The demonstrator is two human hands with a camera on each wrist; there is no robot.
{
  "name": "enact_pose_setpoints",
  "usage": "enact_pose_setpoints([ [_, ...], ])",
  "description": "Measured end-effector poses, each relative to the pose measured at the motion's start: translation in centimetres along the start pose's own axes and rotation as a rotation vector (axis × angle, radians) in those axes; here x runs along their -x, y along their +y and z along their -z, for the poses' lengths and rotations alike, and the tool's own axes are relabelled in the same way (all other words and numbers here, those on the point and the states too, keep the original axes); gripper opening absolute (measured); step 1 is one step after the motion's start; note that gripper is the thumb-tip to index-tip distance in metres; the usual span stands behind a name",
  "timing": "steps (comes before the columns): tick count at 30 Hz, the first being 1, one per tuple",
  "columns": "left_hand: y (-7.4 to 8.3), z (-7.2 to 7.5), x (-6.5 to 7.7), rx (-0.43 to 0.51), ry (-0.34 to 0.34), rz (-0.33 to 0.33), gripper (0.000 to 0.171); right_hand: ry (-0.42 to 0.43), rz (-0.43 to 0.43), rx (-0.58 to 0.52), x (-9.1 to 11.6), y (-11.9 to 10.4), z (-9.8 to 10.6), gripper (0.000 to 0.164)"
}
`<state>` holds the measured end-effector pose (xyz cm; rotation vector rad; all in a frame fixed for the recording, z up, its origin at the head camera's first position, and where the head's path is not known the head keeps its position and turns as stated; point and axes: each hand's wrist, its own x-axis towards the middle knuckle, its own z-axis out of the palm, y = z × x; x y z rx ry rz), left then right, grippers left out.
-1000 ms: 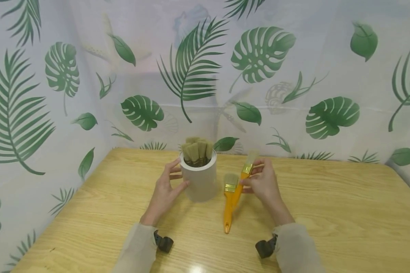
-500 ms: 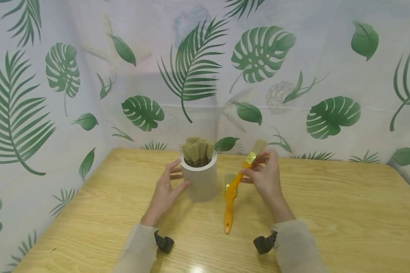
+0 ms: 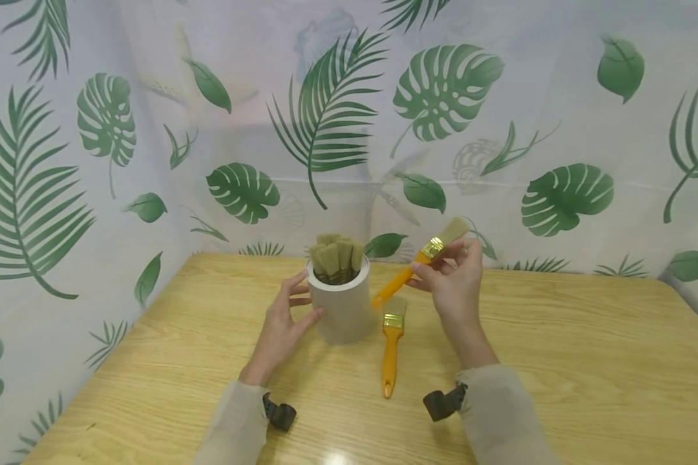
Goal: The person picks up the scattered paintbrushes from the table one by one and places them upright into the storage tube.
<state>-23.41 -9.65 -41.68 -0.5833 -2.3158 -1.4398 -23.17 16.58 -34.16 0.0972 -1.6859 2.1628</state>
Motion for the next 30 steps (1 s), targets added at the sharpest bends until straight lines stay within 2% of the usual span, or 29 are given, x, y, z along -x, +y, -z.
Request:
enact_pose_setpoints([
  [7,0.0,0.0,0.0,0.002,0.001,-0.001,0.064,0.051,0.081,-0.086,-0.4,-0.7,-1.5,0.048],
  [16,0.0,0.0,-0.1,0.001,0.002,-0.006,0.064,0.024,0.167,-0.068,-0.7,-1.1,-3.3,0.047],
  [24,0.0,0.0,-0.1,0.005,-0.002,0.006,0.066,-0.011,0.214,0.039,-0.8,-0.4,-4.9,0.045],
  [30,0.0,0.0,0.0,0.005,-0.006,0.009,0.065,-0.098,0.274,0.114,-0.5,0.4,-6.3,0.040],
])
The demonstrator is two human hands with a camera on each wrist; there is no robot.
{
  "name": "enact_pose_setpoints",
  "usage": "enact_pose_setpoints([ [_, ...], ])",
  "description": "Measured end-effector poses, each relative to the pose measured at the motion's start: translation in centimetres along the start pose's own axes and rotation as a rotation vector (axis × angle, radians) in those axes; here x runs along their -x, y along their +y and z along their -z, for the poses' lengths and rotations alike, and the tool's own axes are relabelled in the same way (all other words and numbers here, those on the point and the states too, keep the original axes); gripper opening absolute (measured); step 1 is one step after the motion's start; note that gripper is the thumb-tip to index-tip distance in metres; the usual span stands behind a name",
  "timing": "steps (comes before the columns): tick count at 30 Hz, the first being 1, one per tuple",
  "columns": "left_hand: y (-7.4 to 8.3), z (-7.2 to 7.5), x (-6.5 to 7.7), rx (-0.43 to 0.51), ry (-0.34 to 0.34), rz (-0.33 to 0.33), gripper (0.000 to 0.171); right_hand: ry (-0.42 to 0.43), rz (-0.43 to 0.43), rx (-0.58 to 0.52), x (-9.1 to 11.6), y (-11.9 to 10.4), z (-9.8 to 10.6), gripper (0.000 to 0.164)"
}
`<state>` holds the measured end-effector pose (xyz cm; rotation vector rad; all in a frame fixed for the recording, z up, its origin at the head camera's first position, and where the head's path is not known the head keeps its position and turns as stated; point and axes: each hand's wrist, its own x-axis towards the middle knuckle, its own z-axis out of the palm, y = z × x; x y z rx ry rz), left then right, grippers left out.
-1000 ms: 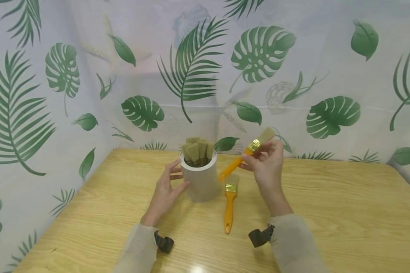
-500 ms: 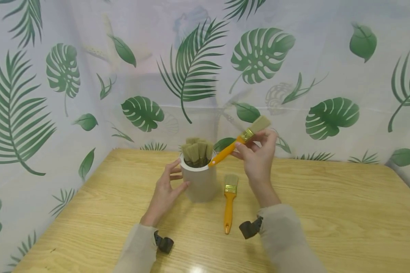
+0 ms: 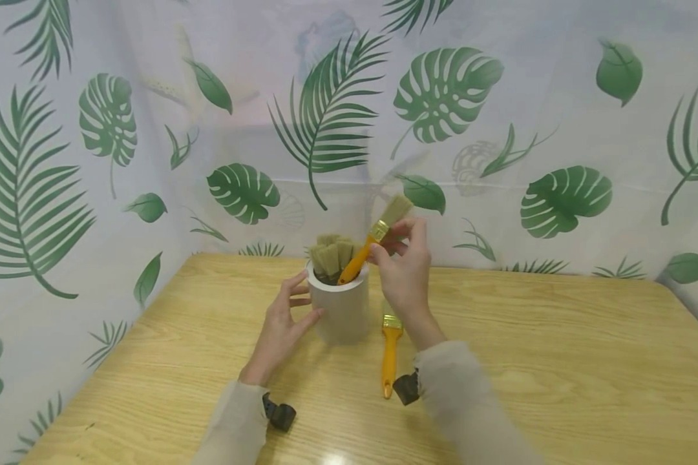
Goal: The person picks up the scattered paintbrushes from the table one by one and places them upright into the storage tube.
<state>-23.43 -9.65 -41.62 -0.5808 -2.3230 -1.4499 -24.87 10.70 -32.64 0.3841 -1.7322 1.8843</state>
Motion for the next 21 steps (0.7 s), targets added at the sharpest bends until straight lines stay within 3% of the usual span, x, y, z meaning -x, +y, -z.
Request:
enact_pose_setpoints([
  [4,0.0,0.0,-0.1,0.005,-0.002,-0.008,0.065,-0.118,0.063,0.102,0.5,0.2,-0.9,0.034],
  [8,0.0,0.0,0.0,0.010,-0.005,-0.011,0.065,-0.290,0.184,0.268,0.8,0.3,-1.3,0.033],
  [11,0.1,0.0,0.0,0.014,-0.011,-0.013,0.065,-0.363,0.260,0.361,1.0,0.4,-1.2,0.031],
  [14,0.1,0.0,-0.1,0.015,-0.011,-0.018,0.065,-0.348,0.261,0.393,1.1,0.3,-0.8,0.026],
  [21,-0.1,0.0,-0.1,0.007,0.013,-0.024,0.064,-0.227,0.084,0.400,1.1,0.1,1.0,0.021],
])
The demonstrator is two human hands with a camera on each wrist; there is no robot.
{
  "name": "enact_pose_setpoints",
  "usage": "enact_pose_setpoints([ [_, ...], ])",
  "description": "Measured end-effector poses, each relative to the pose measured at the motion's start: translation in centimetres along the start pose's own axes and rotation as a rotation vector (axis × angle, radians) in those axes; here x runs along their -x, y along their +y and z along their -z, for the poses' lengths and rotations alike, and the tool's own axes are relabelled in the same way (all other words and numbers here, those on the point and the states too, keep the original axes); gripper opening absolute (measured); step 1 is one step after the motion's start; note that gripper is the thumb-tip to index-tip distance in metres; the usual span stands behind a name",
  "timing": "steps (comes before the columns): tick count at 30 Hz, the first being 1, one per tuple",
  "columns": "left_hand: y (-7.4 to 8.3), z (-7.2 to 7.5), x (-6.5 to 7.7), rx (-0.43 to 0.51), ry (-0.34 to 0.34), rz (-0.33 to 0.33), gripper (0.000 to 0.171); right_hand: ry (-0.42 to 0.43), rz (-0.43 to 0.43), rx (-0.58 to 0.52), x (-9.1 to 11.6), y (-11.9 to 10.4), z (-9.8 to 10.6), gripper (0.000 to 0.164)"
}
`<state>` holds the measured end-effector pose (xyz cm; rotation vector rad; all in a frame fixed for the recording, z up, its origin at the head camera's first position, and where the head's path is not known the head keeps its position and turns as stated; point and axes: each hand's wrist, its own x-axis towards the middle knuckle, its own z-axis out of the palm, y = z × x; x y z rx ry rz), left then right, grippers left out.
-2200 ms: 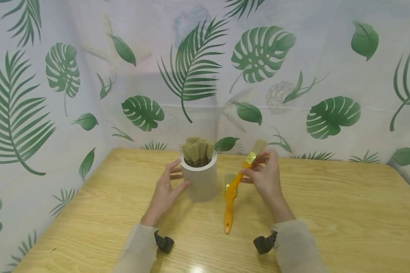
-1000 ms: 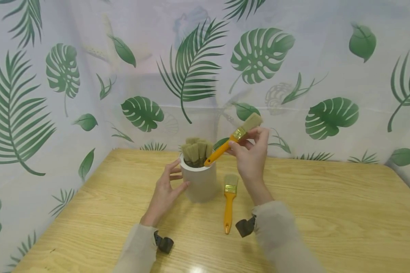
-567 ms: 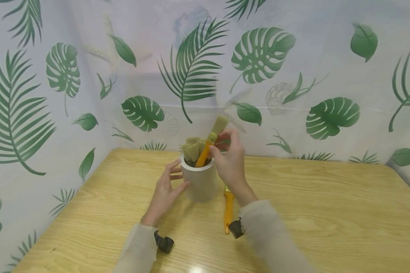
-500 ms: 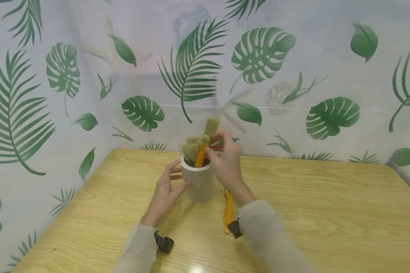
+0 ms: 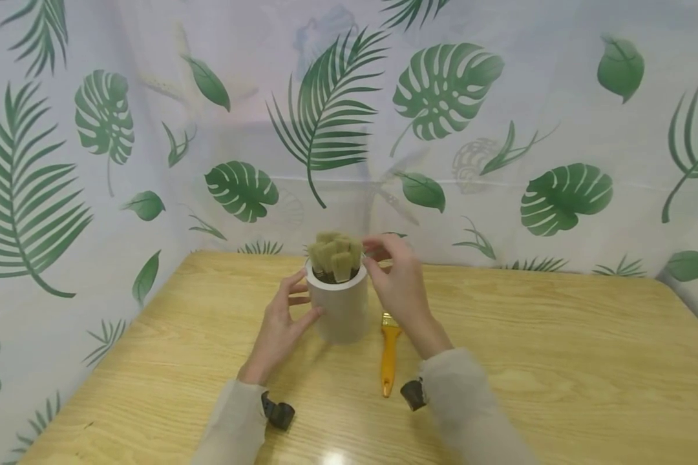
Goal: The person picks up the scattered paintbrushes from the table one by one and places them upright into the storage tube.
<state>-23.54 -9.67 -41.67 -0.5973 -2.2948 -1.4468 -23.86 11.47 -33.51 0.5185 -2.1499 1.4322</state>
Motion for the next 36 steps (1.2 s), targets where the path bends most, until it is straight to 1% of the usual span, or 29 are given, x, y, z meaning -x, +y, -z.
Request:
enact_pose_setpoints([
  [3,0.0,0.0,0.0,0.003,0.006,-0.002,0.063,0.021,-0.067,-0.008,0.2,0.3,0.9,0.019],
  [8,0.0,-0.1,-0.1,0.000,0.009,0.001,0.063,0.042,-0.156,0.034,0.6,0.8,2.4,0.022],
  [15,0.2,0.0,0.0,0.006,0.001,0.014,0.064,0.039,-0.280,0.064,1.1,1.6,4.1,0.025],
  [18,0.3,0.0,0.0,0.005,-0.005,0.025,0.064,0.020,-0.339,0.063,1.5,2.0,4.7,0.027],
  [22,0.3,0.0,0.1,0.007,-0.009,0.035,0.064,-0.026,-0.415,0.073,1.9,2.4,5.2,0.030],
  [28,0.2,0.0,0.0,0.010,-0.004,0.028,0.064,-0.081,-0.511,0.086,2.5,3.1,5.6,0.035],
  [31,0.2,-0.1,0.0,0.008,-0.001,0.024,0.063,-0.105,-0.577,0.057,2.9,3.5,5.6,0.039],
  [36,0.1,0.0,0.0,0.008,0.001,0.023,0.063,-0.171,-0.676,-0.012,3.4,4.3,5.4,0.043],
])
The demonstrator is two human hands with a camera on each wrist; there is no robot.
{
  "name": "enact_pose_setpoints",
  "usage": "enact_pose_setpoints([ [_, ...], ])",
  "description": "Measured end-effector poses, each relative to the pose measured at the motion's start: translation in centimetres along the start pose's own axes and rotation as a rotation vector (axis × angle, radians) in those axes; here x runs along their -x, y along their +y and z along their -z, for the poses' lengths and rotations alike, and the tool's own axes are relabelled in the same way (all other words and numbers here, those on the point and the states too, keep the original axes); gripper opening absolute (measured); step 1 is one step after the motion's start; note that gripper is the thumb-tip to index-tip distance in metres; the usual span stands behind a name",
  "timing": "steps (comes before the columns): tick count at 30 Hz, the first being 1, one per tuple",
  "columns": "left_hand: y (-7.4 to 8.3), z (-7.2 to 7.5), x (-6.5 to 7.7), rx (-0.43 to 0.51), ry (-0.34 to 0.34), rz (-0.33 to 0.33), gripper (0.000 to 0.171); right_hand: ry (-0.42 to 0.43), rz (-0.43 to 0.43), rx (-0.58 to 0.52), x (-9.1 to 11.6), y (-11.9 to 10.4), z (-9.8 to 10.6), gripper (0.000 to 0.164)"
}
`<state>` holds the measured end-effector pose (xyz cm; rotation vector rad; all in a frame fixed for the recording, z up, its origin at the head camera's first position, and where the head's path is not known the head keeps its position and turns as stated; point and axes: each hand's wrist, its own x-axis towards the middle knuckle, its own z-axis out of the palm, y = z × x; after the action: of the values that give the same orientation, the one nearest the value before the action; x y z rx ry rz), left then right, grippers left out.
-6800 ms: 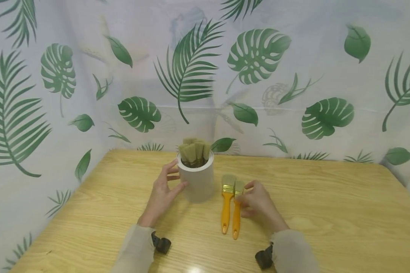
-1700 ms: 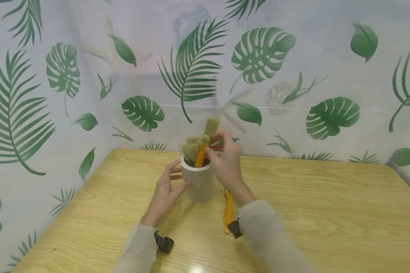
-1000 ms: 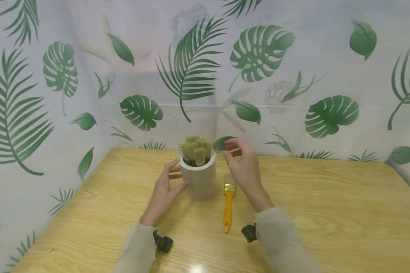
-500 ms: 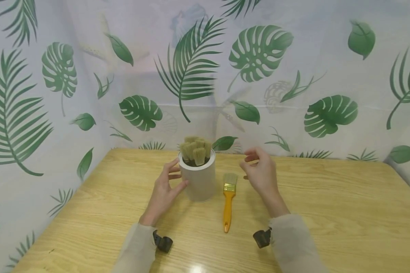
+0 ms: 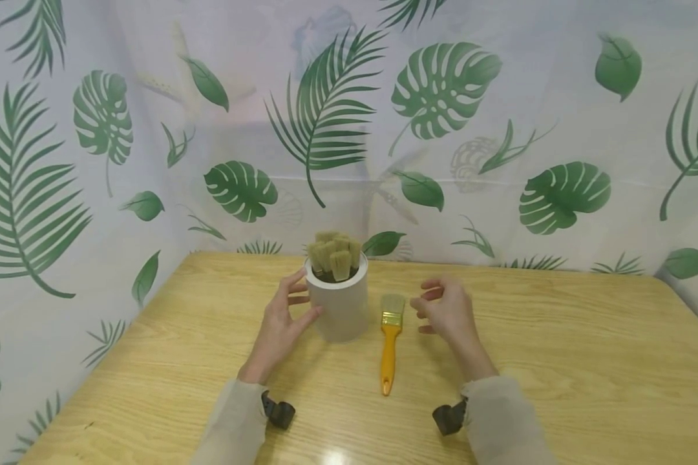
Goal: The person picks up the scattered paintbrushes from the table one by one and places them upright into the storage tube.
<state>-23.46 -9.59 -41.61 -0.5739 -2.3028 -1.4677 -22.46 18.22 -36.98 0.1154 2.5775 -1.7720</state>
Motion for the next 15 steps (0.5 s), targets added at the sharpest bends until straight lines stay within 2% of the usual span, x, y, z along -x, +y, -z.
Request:
enact_pose_setpoints([
  [4,0.0,0.0,0.0,0.002,0.001,-0.010,0.063,-0.057,-0.047,-0.048,-0.2,0.8,-0.4,0.044],
  [15,0.0,0.0,0.0,0.012,-0.003,-0.021,0.063,-0.131,-0.173,-0.082,-0.7,2.1,-1.9,0.052],
])
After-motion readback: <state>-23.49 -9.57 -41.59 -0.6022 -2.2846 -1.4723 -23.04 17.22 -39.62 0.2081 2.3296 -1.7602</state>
